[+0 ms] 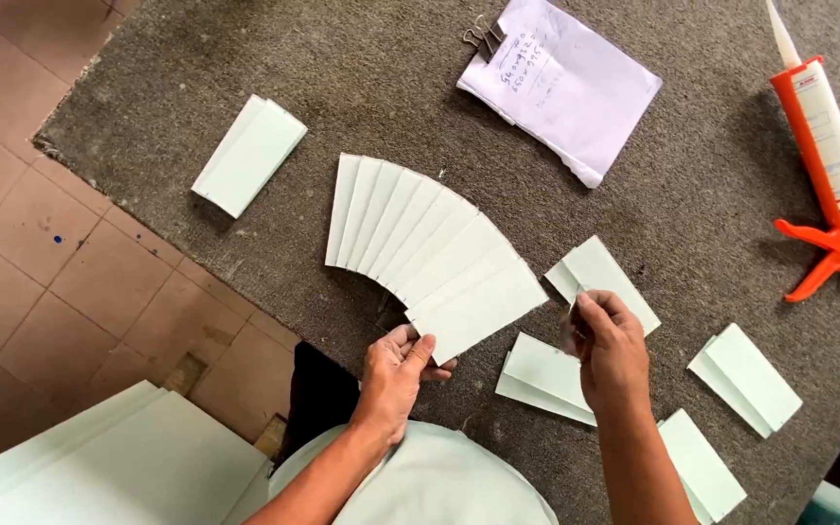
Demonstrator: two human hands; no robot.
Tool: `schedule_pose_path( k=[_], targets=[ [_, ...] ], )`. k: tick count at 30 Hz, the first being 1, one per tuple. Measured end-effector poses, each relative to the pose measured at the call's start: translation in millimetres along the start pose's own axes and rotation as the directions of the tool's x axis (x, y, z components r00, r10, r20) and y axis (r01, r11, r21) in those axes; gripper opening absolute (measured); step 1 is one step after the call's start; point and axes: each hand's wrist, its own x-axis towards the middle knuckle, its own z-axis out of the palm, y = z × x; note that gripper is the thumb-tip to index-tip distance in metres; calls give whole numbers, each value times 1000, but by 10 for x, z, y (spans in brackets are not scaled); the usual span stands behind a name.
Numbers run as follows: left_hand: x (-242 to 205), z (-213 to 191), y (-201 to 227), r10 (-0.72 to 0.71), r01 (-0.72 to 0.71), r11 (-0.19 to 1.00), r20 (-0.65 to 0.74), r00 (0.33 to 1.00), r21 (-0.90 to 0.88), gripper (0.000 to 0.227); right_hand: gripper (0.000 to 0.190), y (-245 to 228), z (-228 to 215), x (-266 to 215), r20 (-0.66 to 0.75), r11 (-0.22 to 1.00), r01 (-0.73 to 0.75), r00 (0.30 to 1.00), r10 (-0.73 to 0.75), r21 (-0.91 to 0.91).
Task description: Measuring, marking, and arranging small glass pieces on a workshop table, followed by applying sealant using a caulking gun.
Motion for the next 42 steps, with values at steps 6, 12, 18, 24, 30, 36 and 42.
schedule_pose_path(
  k=[6,12,18,24,30,36,42],
  targets=[
    [-33,85,103,-24,24,997,-8,1000,68,17,6,-9,209,-63,-59,983,-135,988,143,126],
    [-81,145,164,28,-21,984,-36,999,178,14,6,133,183,91,14,999,-37,999,37,37],
    [-138,178,111,-50,49,999,-124,991,-6,20,8,249,146,243,47,1000,1,999,0,-15],
    [-58,129,-98,-226,177,927,-116,967,-331,11,9,325,121,346,44,999,-38,998,39,-15],
    [34,110,-140,-335,261,834,-70,940,-486,21,9,386,102,445,63,999,-37,997,38,-14],
    [38,150,-70,-300,243,855,-54,952,-458,29,7,384,107,494,79,999,-51,996,51,-8],
    [82,142,-105,-308,250,857,-59,949,-451,25,6,308,142,483,84,998,-59,995,59,-1]
  ],
)
